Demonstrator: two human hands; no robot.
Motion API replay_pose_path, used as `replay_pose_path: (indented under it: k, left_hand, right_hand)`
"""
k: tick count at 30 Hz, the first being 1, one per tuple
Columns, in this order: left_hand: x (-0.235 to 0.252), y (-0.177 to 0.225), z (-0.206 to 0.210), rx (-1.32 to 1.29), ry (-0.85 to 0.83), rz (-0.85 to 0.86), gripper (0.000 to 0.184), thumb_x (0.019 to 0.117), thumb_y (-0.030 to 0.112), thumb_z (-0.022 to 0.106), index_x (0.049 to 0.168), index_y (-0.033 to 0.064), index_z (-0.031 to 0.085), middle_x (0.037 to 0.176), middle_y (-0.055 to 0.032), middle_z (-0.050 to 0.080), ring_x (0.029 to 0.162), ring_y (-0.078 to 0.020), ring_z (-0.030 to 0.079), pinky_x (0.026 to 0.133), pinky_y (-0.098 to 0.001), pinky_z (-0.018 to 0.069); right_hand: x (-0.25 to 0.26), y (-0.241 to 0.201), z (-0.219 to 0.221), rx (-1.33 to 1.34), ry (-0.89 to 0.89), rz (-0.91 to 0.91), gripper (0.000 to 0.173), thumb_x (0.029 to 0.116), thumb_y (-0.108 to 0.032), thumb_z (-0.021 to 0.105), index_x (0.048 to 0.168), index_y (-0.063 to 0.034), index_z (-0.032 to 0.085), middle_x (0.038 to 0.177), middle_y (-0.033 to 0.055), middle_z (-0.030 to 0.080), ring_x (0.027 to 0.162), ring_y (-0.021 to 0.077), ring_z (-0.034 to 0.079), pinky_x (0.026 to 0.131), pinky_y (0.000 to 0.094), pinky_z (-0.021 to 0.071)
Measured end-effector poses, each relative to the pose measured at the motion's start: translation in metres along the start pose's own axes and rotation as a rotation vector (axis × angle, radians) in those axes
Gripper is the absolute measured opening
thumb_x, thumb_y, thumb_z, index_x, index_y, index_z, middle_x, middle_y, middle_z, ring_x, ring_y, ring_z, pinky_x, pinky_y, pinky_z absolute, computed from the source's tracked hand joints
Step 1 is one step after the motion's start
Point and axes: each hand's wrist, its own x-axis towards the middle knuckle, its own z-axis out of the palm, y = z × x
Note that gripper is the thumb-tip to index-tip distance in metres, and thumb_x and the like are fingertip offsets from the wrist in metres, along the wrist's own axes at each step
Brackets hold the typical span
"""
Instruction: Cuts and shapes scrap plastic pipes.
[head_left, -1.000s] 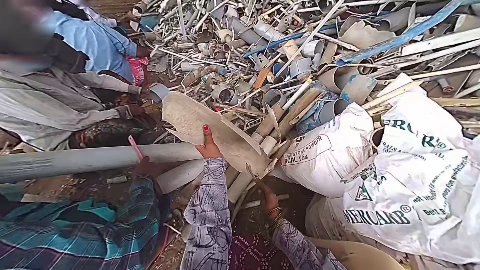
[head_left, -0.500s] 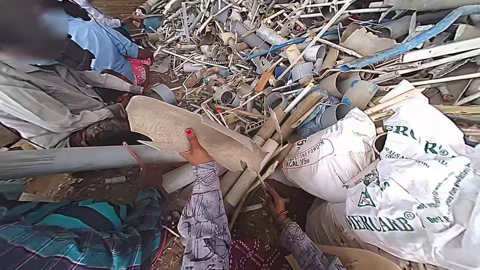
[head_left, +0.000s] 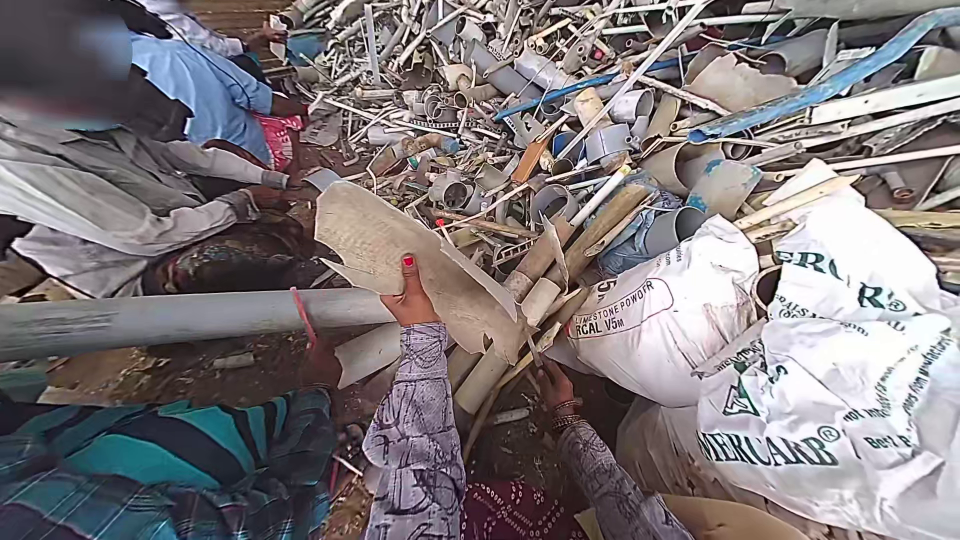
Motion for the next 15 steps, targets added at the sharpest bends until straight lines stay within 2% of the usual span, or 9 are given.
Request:
replay_pose_path:
  k: [2, 4, 6, 8, 9, 10, 11, 13, 15]
  left_hand:
    - [0.001, 0.002, 0.002, -0.012, -0.014, 0.009, 0.045, 0.0984, -0.004, 0.056, 0.135, -0.0159, 0.035, 0.115, -0.0090, 0.057, 0.104, 0.0016, 0.058, 0.092, -0.0159, 0.0488]
    - [0.004, 0.006, 0.003, -0.028, 0.011, 0.014, 0.045, 0.0997, -0.003, 0.054, 0.138, -0.0144, 0.033, 0.117, -0.0090, 0.056, 0.106, 0.0007, 0.058, 0.094, -0.0165, 0.0487]
    - [0.010, 0.008, -0.002, -0.036, 0.035, -0.001, 0.041, 0.1009, -0.001, 0.054, 0.136, -0.0109, 0.036, 0.114, -0.0061, 0.057, 0.103, 0.0007, 0.059, 0.092, -0.0176, 0.0504]
    - [0.014, 0.007, -0.006, -0.049, 0.060, -0.042, 0.033, 0.1026, 0.001, 0.053, 0.132, -0.0070, 0.040, 0.107, -0.0027, 0.059, 0.097, 0.0010, 0.063, 0.087, -0.0189, 0.0540]
    - [0.015, 0.008, -0.007, -0.063, 0.082, -0.072, 0.031, 0.1036, 0.003, 0.052, 0.131, -0.0052, 0.041, 0.106, -0.0029, 0.059, 0.095, -0.0001, 0.064, 0.086, -0.0201, 0.0550]
    - [0.017, 0.010, -0.007, -0.076, 0.093, -0.095, 0.031, 0.1048, 0.004, 0.050, 0.133, -0.0046, 0.040, 0.108, -0.0041, 0.059, 0.097, -0.0015, 0.063, 0.087, -0.0209, 0.0547]
    - [0.020, 0.013, -0.007, -0.080, 0.100, -0.109, 0.032, 0.1057, 0.005, 0.049, 0.135, -0.0040, 0.038, 0.110, -0.0051, 0.058, 0.099, -0.0024, 0.063, 0.088, -0.0212, 0.0545]
    - [0.023, 0.017, -0.007, -0.087, 0.095, -0.145, 0.036, 0.1071, 0.007, 0.047, 0.139, -0.0037, 0.036, 0.115, -0.0073, 0.057, 0.102, -0.0043, 0.062, 0.090, -0.0228, 0.0538]
    - [0.021, 0.018, -0.008, -0.110, 0.101, -0.201, 0.031, 0.1085, 0.010, 0.044, 0.137, -0.0013, 0.038, 0.110, -0.0062, 0.059, 0.097, -0.0050, 0.064, 0.086, -0.0239, 0.0559]
  right_hand:
    - [0.004, 0.001, 0.008, -0.019, -0.040, 0.046, 0.044, 0.1055, -0.005, 0.050, 0.149, 0.0008, 0.050, 0.137, 0.0303, 0.061, 0.122, 0.0450, 0.062, 0.108, 0.0556, 0.0430]
    - [-0.005, 0.009, 0.018, 0.010, -0.006, -0.156, 0.039, 0.1012, -0.001, 0.052, 0.138, 0.0087, 0.058, 0.131, 0.0322, 0.064, 0.120, 0.0459, 0.064, 0.107, 0.0557, 0.0454]
    - [-0.013, 0.020, 0.025, 0.042, 0.037, -0.369, 0.036, 0.0963, 0.002, 0.054, 0.129, 0.0123, 0.064, 0.127, 0.0320, 0.066, 0.117, 0.0462, 0.066, 0.105, 0.0564, 0.0484]
    - [-0.016, 0.023, 0.020, 0.069, 0.084, -0.330, 0.036, 0.0971, 0.003, 0.053, 0.130, 0.0152, 0.061, 0.127, 0.0337, 0.065, 0.118, 0.0466, 0.065, 0.106, 0.0547, 0.0472]
    - [-0.017, 0.024, 0.014, 0.078, 0.095, -0.284, 0.037, 0.0990, 0.002, 0.051, 0.132, 0.0159, 0.059, 0.129, 0.0342, 0.064, 0.120, 0.0460, 0.064, 0.108, 0.0533, 0.0454]
    - [-0.018, 0.022, 0.010, 0.066, 0.118, -0.322, 0.037, 0.0981, 0.002, 0.051, 0.132, 0.0170, 0.059, 0.128, 0.0349, 0.064, 0.120, 0.0470, 0.064, 0.107, 0.0538, 0.0456]
    - [-0.018, 0.020, 0.005, 0.042, 0.132, -0.428, 0.037, 0.0960, 0.003, 0.051, 0.128, 0.0171, 0.061, 0.125, 0.0341, 0.066, 0.116, 0.0467, 0.066, 0.104, 0.0532, 0.0486]
    - [-0.017, 0.016, -0.009, -0.035, 0.156, -0.666, 0.038, 0.0909, 0.001, 0.050, 0.122, 0.0129, 0.068, 0.114, 0.0290, 0.072, 0.102, 0.0421, 0.073, 0.092, 0.0498, 0.0568]
    - [-0.019, 0.016, -0.028, -0.086, 0.221, -0.657, 0.038, 0.0911, 0.002, 0.049, 0.122, 0.0115, 0.069, 0.112, 0.0289, 0.072, 0.098, 0.0426, 0.073, 0.088, 0.0532, 0.0572]
